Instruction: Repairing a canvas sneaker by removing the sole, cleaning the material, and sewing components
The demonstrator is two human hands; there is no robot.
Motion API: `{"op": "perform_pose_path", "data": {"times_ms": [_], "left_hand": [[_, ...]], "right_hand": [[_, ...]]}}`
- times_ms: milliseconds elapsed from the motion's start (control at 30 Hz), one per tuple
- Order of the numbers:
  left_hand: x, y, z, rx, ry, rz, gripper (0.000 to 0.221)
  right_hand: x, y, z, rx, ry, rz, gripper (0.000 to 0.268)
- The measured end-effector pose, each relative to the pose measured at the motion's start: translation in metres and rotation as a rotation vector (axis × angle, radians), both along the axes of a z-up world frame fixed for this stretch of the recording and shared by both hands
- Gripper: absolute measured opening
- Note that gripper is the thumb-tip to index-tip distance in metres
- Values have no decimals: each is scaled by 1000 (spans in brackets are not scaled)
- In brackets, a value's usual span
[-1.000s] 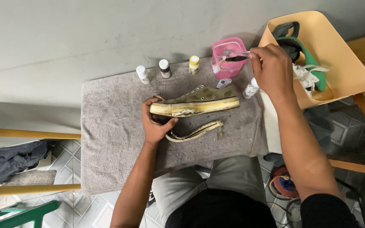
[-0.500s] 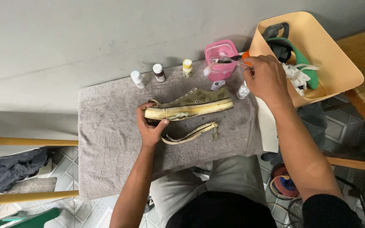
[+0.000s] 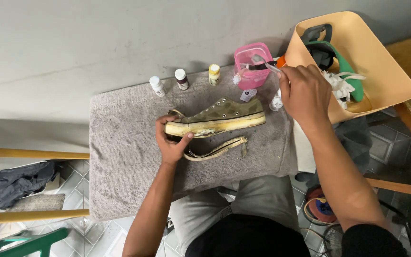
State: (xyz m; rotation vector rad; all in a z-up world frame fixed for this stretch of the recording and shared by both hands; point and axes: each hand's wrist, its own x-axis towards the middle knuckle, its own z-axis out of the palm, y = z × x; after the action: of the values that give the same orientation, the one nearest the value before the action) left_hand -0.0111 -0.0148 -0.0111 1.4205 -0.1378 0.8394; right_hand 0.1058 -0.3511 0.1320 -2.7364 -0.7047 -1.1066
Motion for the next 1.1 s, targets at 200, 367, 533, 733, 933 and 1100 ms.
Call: {"op": "perform_pose_path", "data": {"times_ms": [200,367,533,733,933,1100], "left_hand": [[2,3,-6,31,-31,-3,68],[3,3,-7,19,-55,-10,69],[-2,3,-1,31,-38,22,69],[-7,9,-9,84,-46,48,72],[-10,6,2,213,-115,77,69],[-10,5,15,275,-125,36,72]], "right_hand": [[-11,7,-8,-21,-83,-11,13],[-32,0,4,192,39,86,17],[-81,-8,-24,927,426,323,19],[-124,-12,-94,1289,647,241,21],[-137,2,-109,1219,613,165,15],[-142,18,-125,1219,583,180,11]]}}
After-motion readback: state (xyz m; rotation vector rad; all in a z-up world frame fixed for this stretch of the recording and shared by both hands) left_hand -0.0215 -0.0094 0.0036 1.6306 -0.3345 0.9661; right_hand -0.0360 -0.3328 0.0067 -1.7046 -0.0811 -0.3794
